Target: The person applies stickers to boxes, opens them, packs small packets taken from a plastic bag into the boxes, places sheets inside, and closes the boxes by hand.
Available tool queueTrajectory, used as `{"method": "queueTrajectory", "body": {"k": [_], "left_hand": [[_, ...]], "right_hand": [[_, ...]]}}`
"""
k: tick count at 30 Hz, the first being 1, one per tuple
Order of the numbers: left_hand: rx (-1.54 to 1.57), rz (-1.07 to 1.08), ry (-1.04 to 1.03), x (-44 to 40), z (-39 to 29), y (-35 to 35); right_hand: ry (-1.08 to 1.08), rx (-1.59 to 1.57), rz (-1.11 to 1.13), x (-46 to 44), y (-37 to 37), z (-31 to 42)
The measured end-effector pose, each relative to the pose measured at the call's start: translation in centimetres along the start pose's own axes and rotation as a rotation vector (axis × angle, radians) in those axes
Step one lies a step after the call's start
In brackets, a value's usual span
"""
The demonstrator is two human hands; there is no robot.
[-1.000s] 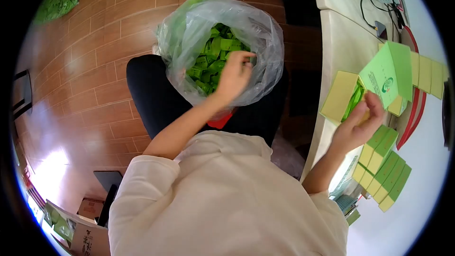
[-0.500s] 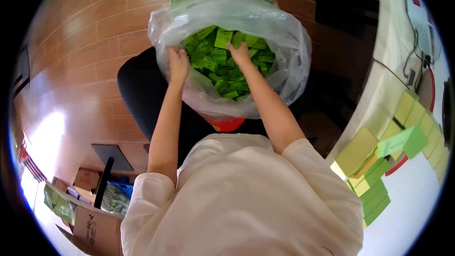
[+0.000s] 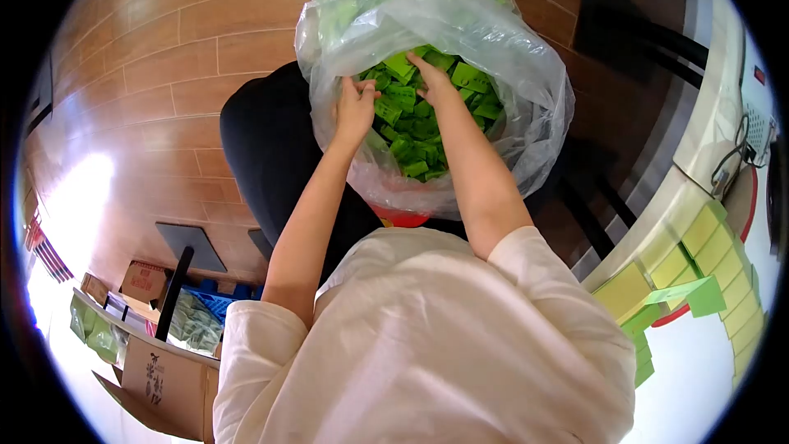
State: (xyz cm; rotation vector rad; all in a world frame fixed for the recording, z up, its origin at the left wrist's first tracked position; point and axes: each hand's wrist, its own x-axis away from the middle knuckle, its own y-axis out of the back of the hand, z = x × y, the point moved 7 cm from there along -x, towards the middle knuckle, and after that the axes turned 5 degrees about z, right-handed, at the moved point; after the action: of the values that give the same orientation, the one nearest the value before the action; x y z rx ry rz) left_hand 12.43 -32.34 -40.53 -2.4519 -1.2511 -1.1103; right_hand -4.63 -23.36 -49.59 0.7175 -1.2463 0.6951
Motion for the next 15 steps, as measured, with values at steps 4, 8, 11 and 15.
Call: {"method": "queueTrajectory", "body": {"k": [4, 8, 11, 15], "left_hand": [[0.134, 0.071, 0.085, 1.9, -0.8, 0.3], [0.243, 0.112, 0.176, 3.4, -1.1, 0.4], [0.298, 0.118, 0.177, 3.9, -1.4, 0.9], [0.334, 0.15, 0.181, 3.7, -0.9, 1.0]], "right_hand": [[-0.046, -0.218, -0.03, -2.0, -3.0, -0.4], [0.031, -0.384, -0.31, -1.2, -3.1, 0.3], [0.025, -0.364, -0.255, -0.4, -2.2, 0.3], [0.134, -0.218, 0.175, 2.1, -0.6, -2.0]]}}
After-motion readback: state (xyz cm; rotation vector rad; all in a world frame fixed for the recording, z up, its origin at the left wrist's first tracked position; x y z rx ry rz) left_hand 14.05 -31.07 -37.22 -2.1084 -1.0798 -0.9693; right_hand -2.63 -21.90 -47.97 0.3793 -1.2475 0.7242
